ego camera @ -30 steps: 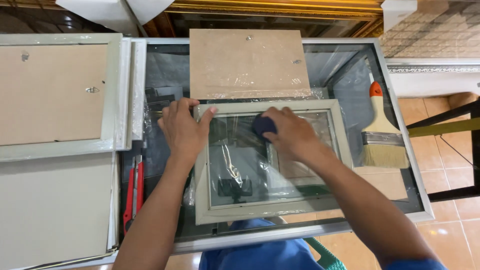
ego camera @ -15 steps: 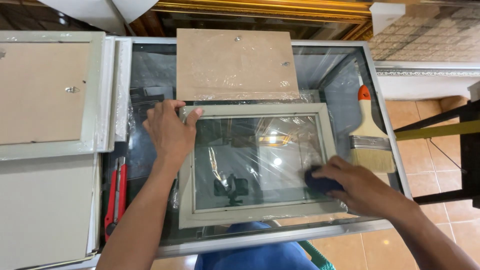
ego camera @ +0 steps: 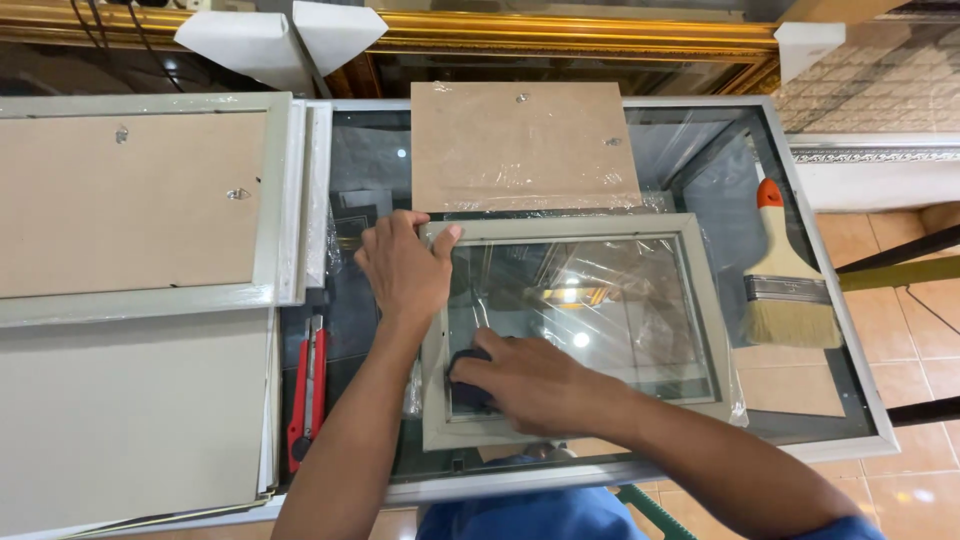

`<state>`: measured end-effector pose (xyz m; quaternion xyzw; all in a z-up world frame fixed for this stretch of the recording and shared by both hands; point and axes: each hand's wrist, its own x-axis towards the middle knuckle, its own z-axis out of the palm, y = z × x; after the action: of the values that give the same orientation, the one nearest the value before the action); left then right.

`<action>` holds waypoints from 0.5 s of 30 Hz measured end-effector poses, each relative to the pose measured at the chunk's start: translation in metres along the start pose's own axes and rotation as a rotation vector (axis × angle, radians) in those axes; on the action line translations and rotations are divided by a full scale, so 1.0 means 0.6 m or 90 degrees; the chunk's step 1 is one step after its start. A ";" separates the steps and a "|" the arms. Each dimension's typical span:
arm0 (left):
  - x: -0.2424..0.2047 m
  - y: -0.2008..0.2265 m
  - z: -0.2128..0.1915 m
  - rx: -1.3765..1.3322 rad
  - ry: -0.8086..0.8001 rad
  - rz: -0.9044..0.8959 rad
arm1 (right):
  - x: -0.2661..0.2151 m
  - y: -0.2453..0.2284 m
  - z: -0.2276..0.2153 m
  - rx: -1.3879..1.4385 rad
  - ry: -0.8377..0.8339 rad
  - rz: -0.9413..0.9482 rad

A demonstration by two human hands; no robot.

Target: Assembling a picture frame by cleaning the glass and inserting the backing.

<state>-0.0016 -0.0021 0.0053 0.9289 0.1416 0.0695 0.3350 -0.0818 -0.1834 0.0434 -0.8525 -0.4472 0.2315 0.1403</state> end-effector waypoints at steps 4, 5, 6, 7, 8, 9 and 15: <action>0.000 -0.005 0.004 -0.002 0.008 0.020 | -0.041 0.001 -0.010 0.035 0.044 0.069; 0.000 -0.007 0.002 -0.008 0.008 0.023 | -0.066 0.024 -0.002 0.039 0.071 0.161; 0.001 -0.008 0.000 -0.014 0.009 0.027 | -0.091 0.048 0.005 0.041 0.098 0.253; 0.000 -0.007 0.000 -0.015 0.009 0.027 | -0.133 0.074 0.000 0.041 0.097 0.254; -0.001 -0.006 -0.001 -0.013 0.014 0.031 | -0.174 0.101 -0.006 0.019 0.133 0.369; -0.001 -0.005 -0.002 -0.010 0.019 0.036 | -0.216 0.127 -0.012 -0.003 0.171 0.483; 0.002 -0.002 0.004 -0.014 0.029 0.014 | -0.220 0.146 -0.013 -0.059 0.212 0.580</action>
<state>-0.0001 -0.0021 0.0027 0.9250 0.1382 0.0958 0.3407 -0.0819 -0.3417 0.0464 -0.9924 -0.0098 0.1095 0.0561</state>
